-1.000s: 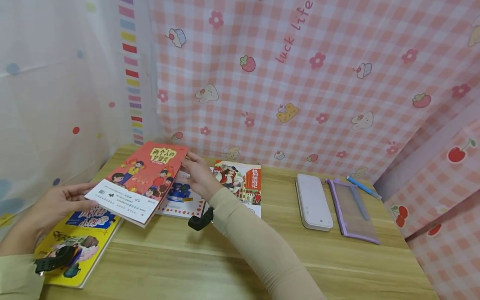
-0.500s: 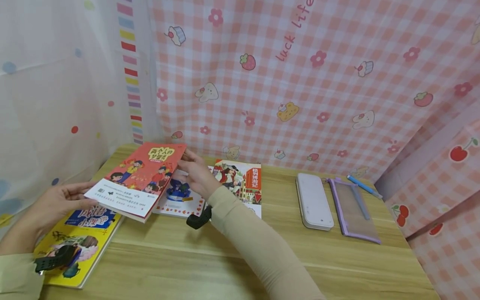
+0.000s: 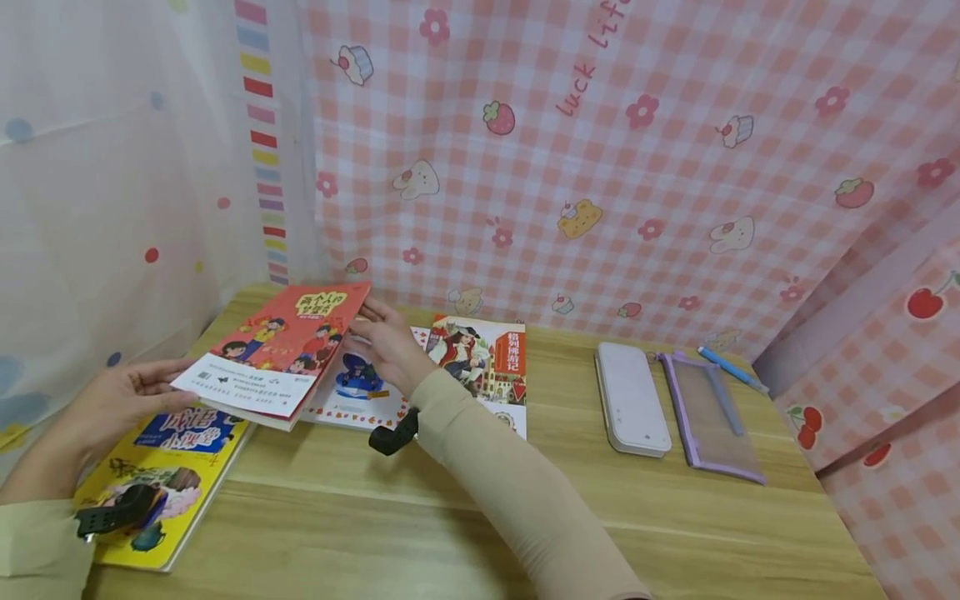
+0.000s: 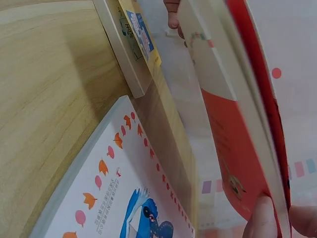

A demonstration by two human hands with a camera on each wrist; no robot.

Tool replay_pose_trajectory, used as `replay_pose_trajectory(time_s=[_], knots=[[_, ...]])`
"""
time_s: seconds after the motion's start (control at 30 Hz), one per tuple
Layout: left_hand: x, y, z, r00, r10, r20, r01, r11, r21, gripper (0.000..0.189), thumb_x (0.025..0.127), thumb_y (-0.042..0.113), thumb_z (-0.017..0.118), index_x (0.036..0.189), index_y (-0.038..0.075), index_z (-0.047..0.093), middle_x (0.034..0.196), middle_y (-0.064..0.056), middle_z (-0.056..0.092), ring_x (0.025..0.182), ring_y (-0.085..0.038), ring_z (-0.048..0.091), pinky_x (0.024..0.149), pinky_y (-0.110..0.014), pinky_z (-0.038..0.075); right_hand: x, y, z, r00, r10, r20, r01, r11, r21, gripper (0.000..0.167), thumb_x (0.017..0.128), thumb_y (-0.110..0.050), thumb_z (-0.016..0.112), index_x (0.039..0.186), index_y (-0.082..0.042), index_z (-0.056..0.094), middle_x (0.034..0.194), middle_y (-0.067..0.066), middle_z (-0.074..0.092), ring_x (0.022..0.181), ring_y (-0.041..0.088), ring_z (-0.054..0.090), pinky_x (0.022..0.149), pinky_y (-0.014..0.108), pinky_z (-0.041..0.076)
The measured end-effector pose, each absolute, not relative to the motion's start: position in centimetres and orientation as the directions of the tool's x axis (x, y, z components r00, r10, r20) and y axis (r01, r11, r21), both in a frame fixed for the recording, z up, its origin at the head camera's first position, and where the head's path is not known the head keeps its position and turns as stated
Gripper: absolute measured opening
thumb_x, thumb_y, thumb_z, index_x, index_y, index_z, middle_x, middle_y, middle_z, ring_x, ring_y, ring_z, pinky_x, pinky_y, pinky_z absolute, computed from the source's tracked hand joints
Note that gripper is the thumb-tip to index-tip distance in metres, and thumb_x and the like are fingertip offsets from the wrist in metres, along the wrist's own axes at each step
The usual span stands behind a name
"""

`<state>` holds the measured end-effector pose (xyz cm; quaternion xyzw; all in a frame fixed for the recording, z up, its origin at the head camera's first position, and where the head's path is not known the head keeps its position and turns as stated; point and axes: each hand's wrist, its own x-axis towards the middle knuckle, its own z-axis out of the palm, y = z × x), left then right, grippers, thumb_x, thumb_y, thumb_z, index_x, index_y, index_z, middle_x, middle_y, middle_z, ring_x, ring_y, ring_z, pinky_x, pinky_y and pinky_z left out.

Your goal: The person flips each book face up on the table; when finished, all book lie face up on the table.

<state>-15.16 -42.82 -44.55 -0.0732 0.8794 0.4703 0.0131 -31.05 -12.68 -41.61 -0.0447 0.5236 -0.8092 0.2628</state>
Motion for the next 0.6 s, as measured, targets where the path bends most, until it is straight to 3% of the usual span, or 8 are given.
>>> replay_pose_trajectory(time_s=[0.33,0.6], knots=[[-15.4,-43.1,-44.6,-0.985,-0.094,-0.146,-0.173,0.558,0.811,0.077,0.097,0.034,0.070,0.150,-0.010,0.037,0.110,-0.003,0.073,0.088,-0.007,0.066,0.074,-0.019,0.054,-31.2,-13.7,-42.3,-0.875,-0.432,-0.218,0.386,-0.351,-0.853,0.053,0.096,0.012,0.056,0.148,0.002,0.047,0.126,0.016,0.065,0.120,0.035,0.062,0.102,0.041,0.052],[-15.8,-43.5,-45.4,-0.978,-0.102,-0.182,-0.207,0.584,0.785,0.083,0.095,0.045,0.071,0.152,-0.006,0.038,0.129,-0.020,0.066,0.091,0.004,0.062,0.076,-0.018,0.048,-31.0,-13.9,-42.9,-0.874,-0.418,-0.249,0.409,-0.352,-0.842,0.052,0.096,0.014,0.056,0.146,0.001,0.050,0.126,0.017,0.065,0.120,0.032,0.063,0.101,0.039,0.052]])
